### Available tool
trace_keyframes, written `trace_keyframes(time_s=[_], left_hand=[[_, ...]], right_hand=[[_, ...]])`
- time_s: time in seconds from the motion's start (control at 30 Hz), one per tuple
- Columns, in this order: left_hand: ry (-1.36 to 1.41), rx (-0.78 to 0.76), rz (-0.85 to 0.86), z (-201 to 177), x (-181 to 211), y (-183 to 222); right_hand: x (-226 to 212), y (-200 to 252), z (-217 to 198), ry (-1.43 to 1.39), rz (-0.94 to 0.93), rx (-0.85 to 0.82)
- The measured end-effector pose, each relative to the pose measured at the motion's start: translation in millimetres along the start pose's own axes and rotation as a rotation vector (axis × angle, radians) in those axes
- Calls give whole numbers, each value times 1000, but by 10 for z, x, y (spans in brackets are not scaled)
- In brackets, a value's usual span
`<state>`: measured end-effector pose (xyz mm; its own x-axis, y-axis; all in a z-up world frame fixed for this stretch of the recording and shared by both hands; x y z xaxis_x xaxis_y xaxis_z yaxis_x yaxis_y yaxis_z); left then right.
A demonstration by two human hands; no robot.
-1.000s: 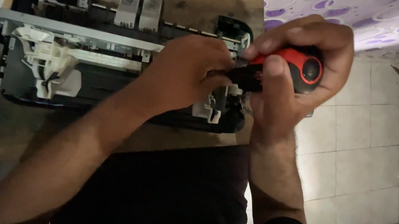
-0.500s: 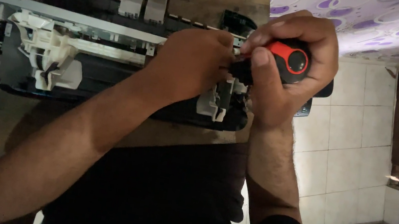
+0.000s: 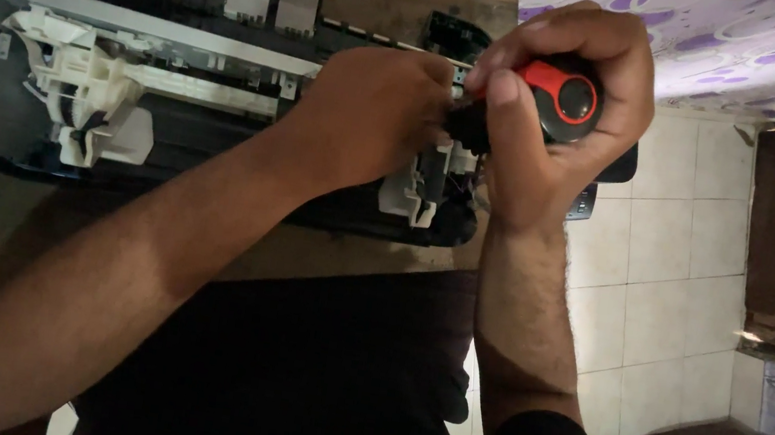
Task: Disassembling and manipulating the internal components of a printer using a screwdriver.
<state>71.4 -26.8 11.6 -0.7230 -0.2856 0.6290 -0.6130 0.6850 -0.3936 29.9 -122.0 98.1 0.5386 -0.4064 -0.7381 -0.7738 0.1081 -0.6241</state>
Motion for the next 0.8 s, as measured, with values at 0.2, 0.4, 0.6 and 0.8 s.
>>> trace_keyframes(time_s=[0.2,0.4,0.6,0.8], left_hand=[[43,33,21,-48,25,16],[20,-46,-111,28,-53,-5],[-48,-35,-111,25,-66,-45],[-24,-97,-147,-11,-104,-96]], right_hand=[[7,-7,8,28,-10,-8],[96,0,-18,-41,-50,-61],[-16,7,-23,0,-147,-27],[-71,26,15,109,-81,84]])
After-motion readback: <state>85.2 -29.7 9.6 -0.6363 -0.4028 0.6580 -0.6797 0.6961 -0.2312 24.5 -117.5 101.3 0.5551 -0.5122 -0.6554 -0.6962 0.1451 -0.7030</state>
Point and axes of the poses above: each hand's wrist, its own y-axis away from the middle knuckle, its own z-axis out of the palm, x = y × z, the point moved 5 cm from there along -y, towards the middle knuckle, and after that the axes turned 10 degrees about y, right-handed, at the moved point
